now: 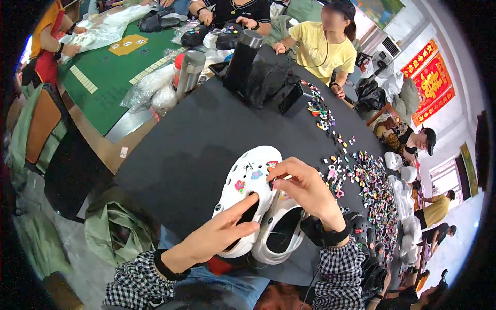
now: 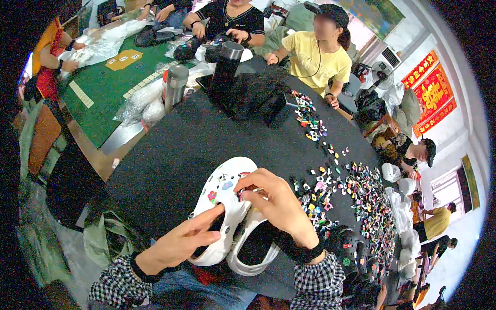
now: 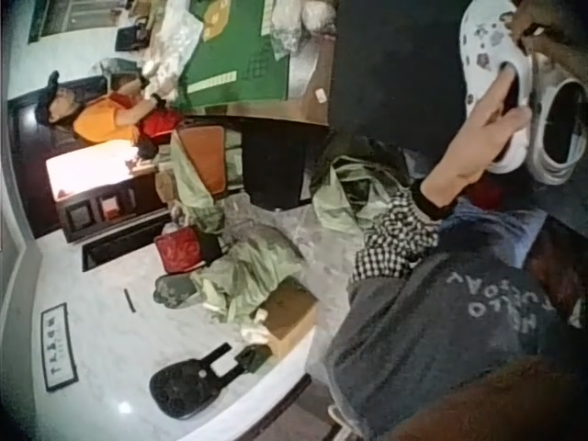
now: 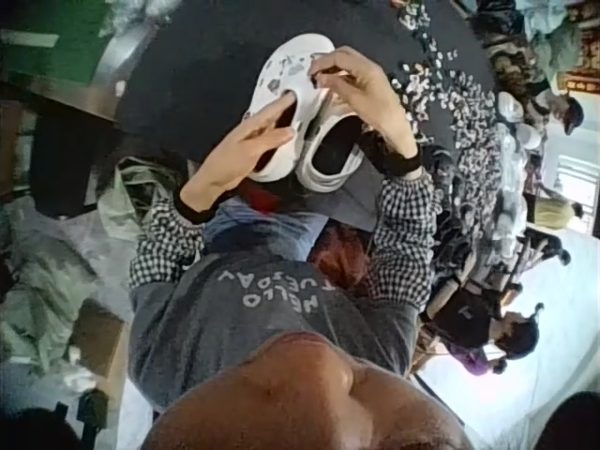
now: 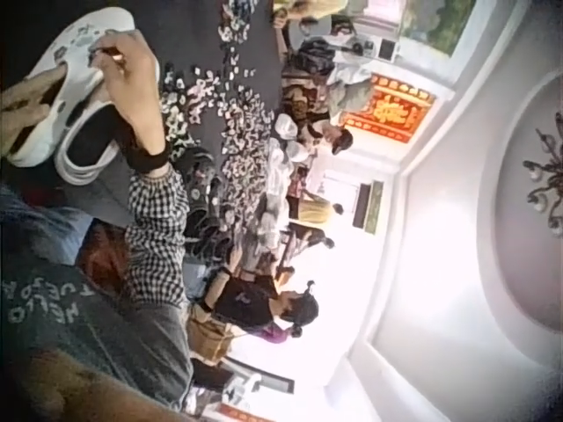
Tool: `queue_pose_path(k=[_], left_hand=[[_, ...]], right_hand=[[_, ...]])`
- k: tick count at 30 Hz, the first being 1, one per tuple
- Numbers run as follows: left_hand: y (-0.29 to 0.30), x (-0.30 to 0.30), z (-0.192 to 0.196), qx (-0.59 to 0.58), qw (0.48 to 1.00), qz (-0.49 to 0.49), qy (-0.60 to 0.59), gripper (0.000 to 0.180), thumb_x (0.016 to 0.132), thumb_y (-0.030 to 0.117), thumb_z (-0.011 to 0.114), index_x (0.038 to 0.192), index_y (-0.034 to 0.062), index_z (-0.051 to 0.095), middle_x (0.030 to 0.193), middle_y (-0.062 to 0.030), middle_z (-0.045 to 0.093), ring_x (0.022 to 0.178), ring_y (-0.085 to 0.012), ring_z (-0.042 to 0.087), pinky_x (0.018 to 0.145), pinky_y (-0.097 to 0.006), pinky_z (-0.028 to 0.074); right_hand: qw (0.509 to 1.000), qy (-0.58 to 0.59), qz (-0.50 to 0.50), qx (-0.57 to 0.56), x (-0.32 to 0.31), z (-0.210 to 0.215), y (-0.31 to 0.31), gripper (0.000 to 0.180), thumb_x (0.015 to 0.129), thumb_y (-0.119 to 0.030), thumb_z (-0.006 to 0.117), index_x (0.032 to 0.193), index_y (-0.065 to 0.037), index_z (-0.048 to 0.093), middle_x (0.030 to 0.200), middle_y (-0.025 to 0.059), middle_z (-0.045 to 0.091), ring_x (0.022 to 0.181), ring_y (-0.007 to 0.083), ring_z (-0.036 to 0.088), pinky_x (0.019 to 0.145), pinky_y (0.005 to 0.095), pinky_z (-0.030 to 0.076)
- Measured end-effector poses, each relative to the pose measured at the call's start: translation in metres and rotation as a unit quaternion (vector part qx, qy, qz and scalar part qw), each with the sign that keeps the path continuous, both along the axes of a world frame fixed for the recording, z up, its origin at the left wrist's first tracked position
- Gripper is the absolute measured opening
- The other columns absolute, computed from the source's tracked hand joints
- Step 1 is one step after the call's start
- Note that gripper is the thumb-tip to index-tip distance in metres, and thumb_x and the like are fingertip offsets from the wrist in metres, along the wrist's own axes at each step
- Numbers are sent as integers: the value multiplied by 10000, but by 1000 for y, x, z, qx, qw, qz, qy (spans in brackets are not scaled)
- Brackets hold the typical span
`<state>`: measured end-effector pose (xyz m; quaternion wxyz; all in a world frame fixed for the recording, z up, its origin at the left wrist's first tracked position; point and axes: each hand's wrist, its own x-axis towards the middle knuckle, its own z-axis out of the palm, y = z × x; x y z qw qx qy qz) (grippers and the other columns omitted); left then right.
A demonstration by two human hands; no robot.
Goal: Attaching decorative charms to the holes of white foam clogs.
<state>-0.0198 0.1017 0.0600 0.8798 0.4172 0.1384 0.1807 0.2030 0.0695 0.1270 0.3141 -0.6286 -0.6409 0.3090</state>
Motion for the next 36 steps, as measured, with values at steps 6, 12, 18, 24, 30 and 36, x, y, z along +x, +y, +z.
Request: queue_pose_path(k=[6, 12, 18, 24, 30, 36], left_hand=[[4, -3, -3, 4, 1000, 5, -3, 651, 976, 106, 563, 1501, -73, 221, 1580, -180, 229, 1461, -210, 215, 1174, -314, 200], [8, -11, -2, 37, 999, 27, 8, 647, 967, 75, 566, 1498, -74, 227, 1563, -187, 270, 1451, -215, 247, 1172, -318, 215], [29, -23, 2, 0, 999, 35, -24, 601, 937, 7, 575, 1462, -93, 299, 1477, -186, 421, 1376, -220, 392, 1136, -331, 303], [57, -55, 19, 228, 971, 34, 70, 413, 924, 115, 657, 1263, -89, 539, 1187, -160, 659, 1081, -150, 601, 949, -295, 465], [74, -74, 37, 436, 887, -7, 152, 379, 815, 113, 734, 1140, -49, 627, 1054, -167, 694, 944, -237, 690, 873, -342, 522], [69, -70, 33, 525, 832, 14, 180, 279, 851, 127, 660, 1092, -15, 650, 935, -169, 690, 835, -306, 683, 759, -377, 521]], right_hand=[[999, 8, -14, -41, 0, 2, 1, 148, 891, -23, 625, 1032, -25, 669, 980, 92, 648, 893, 189, 653, 746, 302, 527], [1000, -3, -7, 23, -8, 2, 5, 158, 874, 25, 639, 1021, -21, 674, 1007, 99, 652, 918, 186, 662, 770, 310, 534], [986, -103, 58, 113, -15, 4, 14, 175, 830, 41, 670, 988, -32, 663, 959, 117, 655, 876, 257, 674, 739, 340, 542], [962, -183, 127, 156, -34, 21, 9, 196, 804, 12, 681, 987, -53, 652, 927, 109, 652, 864, 300, 667, 730, 376, 547], [946, -191, 183, 188, -58, 9, 13, 228, 762, 12, 683, 974, -52, 630, 914, 97, 632, 798, 296, 666, 636, 362, 560], [953, -168, 208, 144, -56, 7, 10, 236, 751, 17, 689, 970, -48, 632, 901, 106, 632, 803, 300, 665, 652, 373, 559]])
